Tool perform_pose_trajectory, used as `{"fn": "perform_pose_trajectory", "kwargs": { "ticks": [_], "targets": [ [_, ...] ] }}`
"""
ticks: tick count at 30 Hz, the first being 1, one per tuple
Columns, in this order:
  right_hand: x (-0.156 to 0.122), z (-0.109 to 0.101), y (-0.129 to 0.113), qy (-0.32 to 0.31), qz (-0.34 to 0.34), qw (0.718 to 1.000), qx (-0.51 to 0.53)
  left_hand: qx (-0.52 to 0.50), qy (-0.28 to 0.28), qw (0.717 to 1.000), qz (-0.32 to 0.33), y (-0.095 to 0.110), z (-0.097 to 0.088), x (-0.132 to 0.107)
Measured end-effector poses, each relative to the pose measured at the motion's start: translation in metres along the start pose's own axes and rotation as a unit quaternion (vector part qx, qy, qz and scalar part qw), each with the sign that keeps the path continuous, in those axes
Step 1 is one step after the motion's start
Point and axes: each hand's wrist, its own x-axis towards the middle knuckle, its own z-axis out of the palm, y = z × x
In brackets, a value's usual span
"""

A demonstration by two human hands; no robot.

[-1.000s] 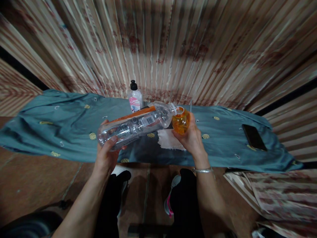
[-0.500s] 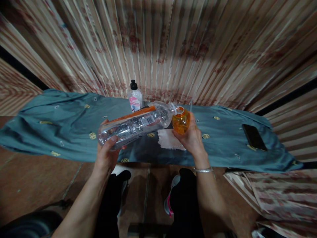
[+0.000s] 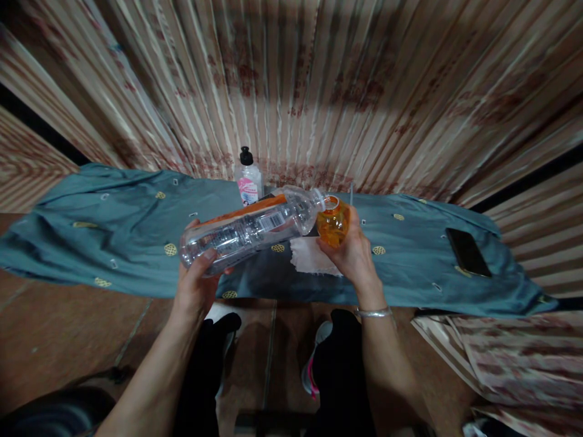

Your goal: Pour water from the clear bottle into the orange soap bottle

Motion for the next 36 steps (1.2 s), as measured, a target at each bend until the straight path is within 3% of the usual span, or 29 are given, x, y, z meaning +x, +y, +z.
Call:
{"fn": "perform_pose_trajectory", "kwargs": {
  "ticks": [36],
  "targets": [
    [0.0, 0.002, 0.006, 0.001, -0.003, 1.0, -0.007, -0.005, 0.02, 1.0, 0.005, -0.001, 0.002, 0.0]
  ]
}}
